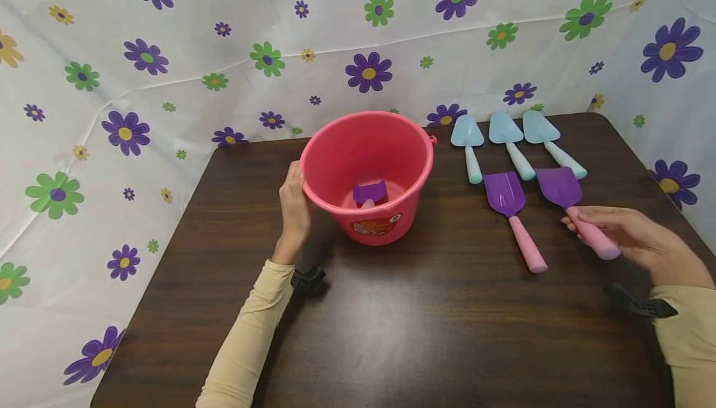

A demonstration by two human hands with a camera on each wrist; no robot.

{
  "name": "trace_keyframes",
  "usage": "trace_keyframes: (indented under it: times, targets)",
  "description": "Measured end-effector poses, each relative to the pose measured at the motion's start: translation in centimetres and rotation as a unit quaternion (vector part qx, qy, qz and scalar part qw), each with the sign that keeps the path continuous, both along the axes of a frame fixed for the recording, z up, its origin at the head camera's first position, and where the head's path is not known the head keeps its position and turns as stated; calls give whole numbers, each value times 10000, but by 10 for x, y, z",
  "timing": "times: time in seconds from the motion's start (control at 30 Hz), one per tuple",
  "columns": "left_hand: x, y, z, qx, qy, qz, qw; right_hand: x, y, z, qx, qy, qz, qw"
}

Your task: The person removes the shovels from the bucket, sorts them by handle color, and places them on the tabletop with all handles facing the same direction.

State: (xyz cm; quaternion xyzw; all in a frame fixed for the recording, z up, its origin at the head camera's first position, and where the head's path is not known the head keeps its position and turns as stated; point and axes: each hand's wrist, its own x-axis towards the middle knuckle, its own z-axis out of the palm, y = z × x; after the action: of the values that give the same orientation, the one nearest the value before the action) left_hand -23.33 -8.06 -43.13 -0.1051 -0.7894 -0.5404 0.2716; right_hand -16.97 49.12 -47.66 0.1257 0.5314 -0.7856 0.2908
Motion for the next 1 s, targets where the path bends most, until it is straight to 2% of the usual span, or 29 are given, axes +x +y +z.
trace_keyframes:
  times: [0.1,0.23,0.4,0.73,0.83,0.9,1.0]
  targets:
    - [0,-1,0,-9,19,20,10000,0,-4,0,586,-24,-270,9979]
    - [0,-2,0,6,17,25,10000,-1,-6,1,1165,106,-227,9929]
    - [-1,-3,-1,36,14,-22,10000,-1,-8,0,1480,162,-150,9887]
    - [-1,-3,1,-54,68,5,10000,-2,-9,1,1637,152,-131,9863]
    - [-1,-3,1,-47,65,6,10000,-4,-9,4,2013,308,115,9790]
    - [0,-3,1,-36,57,4,10000,-5,-9,7,2416,460,398,9685]
    - [0,-3,1,-13,55,7,10000,-6,-10,10,3078,716,742,9458]
